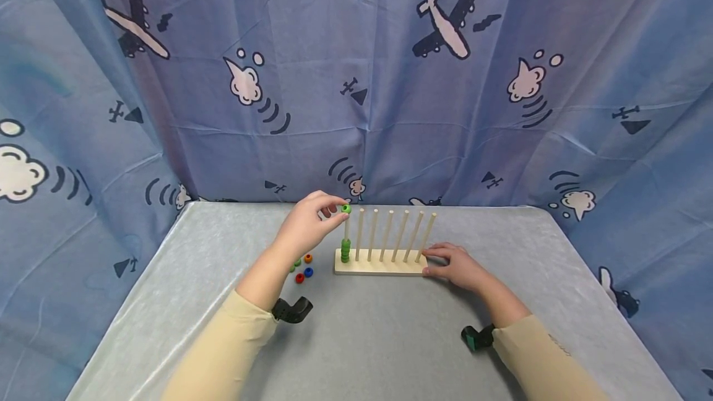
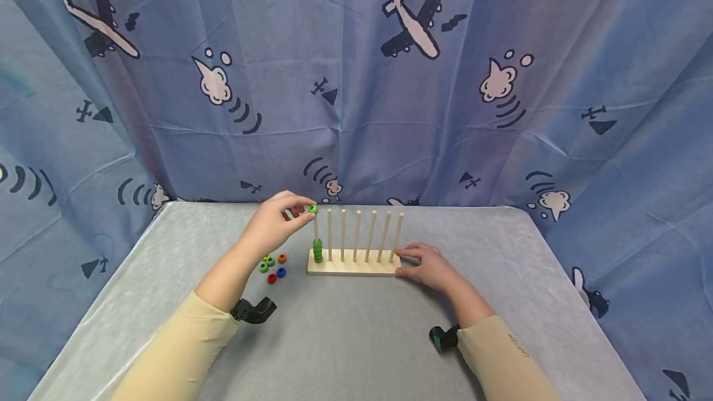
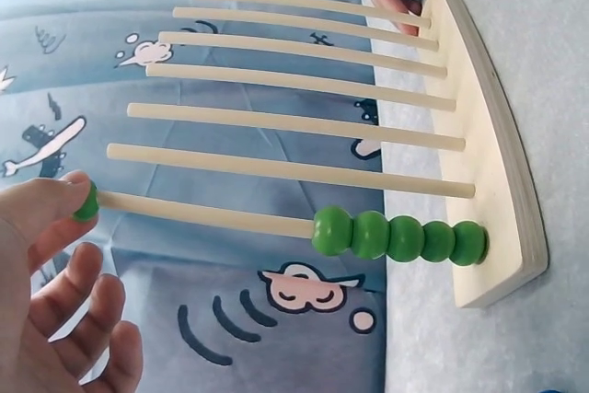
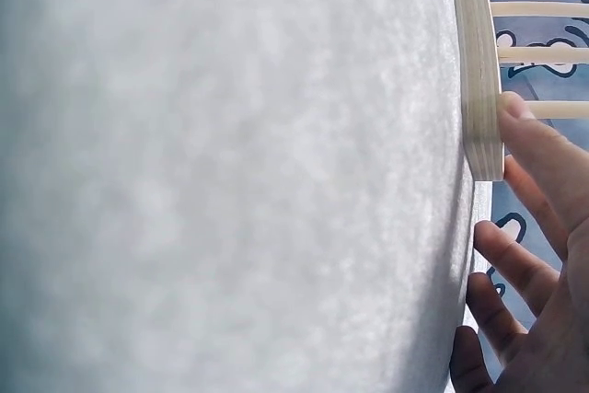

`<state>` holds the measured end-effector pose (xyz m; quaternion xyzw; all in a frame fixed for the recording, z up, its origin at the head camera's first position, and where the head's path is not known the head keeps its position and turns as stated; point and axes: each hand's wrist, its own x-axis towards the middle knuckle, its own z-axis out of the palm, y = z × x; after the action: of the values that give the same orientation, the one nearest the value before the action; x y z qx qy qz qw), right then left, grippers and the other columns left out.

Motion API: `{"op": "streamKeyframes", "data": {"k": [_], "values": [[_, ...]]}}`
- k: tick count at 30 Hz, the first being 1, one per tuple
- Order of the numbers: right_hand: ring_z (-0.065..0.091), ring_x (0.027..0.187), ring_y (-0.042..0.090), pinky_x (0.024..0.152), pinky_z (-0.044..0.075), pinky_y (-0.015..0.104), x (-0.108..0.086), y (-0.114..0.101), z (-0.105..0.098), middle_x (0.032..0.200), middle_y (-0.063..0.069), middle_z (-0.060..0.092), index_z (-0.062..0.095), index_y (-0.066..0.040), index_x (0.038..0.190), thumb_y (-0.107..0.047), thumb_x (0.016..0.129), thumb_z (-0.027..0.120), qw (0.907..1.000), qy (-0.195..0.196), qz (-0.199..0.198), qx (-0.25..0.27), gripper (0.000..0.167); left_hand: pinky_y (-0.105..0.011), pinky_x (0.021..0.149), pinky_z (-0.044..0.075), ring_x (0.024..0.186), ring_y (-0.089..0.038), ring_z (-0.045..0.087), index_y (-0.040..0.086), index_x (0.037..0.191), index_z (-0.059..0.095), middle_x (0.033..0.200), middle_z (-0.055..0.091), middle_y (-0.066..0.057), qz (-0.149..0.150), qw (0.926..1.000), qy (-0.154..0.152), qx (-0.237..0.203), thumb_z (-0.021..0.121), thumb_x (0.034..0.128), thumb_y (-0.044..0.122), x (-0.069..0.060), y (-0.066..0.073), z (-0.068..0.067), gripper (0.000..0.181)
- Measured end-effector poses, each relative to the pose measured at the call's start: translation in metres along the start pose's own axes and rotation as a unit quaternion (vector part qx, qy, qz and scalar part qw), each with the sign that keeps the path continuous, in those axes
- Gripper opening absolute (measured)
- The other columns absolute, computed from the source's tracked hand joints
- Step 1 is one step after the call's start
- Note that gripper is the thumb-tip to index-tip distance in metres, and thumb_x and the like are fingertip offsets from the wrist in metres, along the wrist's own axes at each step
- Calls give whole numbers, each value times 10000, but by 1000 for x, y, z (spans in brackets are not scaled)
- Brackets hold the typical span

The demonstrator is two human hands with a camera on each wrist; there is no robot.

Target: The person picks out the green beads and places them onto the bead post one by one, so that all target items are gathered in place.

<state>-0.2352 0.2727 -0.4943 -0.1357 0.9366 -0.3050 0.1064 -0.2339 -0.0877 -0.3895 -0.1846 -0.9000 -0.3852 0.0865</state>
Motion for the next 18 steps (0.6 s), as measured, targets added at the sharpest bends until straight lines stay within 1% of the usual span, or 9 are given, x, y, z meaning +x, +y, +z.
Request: {"op": "streamKeyframes", "data": {"k": [4, 7, 11, 18], "values": [[329, 1330, 494, 1043, 293, 650, 0, 0, 1, 1436, 239, 461, 624, -65, 1341, -392, 876, 751, 10000, 12, -26, -10, 582, -356, 741, 488, 898, -119, 560, 234, 1171, 727, 1023, 628, 20, -23, 10000, -3, -6, 689, 942, 362, 1, 0, 0, 266], [332, 1328, 490, 1041, 298, 646, 0, 0, 1, 1435, 238, 463, 625, -67, 1342, -397, 875, 751, 10000, 20, -36, -39, 585, -356, 741, 489, 895, -117, 560, 235, 1168, 728, 997, 614, 50, -58, 10000, -8, -2, 692, 940, 362, 1, 0, 1, 263], [338, 1324, 485, 1041, 302, 642, 0, 0, 1, 1432, 233, 468, 626, -71, 1342, -400, 874, 753, 10000, 32, -35, -51, 586, -357, 747, 489, 894, -120, 560, 235, 1173, 726, 986, 605, 61, -97, 9999, -50, 19, 689, 942, 361, 2, 0, 0, 265], [332, 1330, 491, 1043, 297, 646, 1, -1, 1, 1437, 238, 461, 631, -72, 1337, -395, 872, 755, 10000, 29, -13, -51, 579, -363, 742, 490, 905, -121, 560, 246, 1192, 717, 1025, 609, 48, -155, 9997, -165, 47, 679, 948, 364, 1, 1, -1, 274]]}}
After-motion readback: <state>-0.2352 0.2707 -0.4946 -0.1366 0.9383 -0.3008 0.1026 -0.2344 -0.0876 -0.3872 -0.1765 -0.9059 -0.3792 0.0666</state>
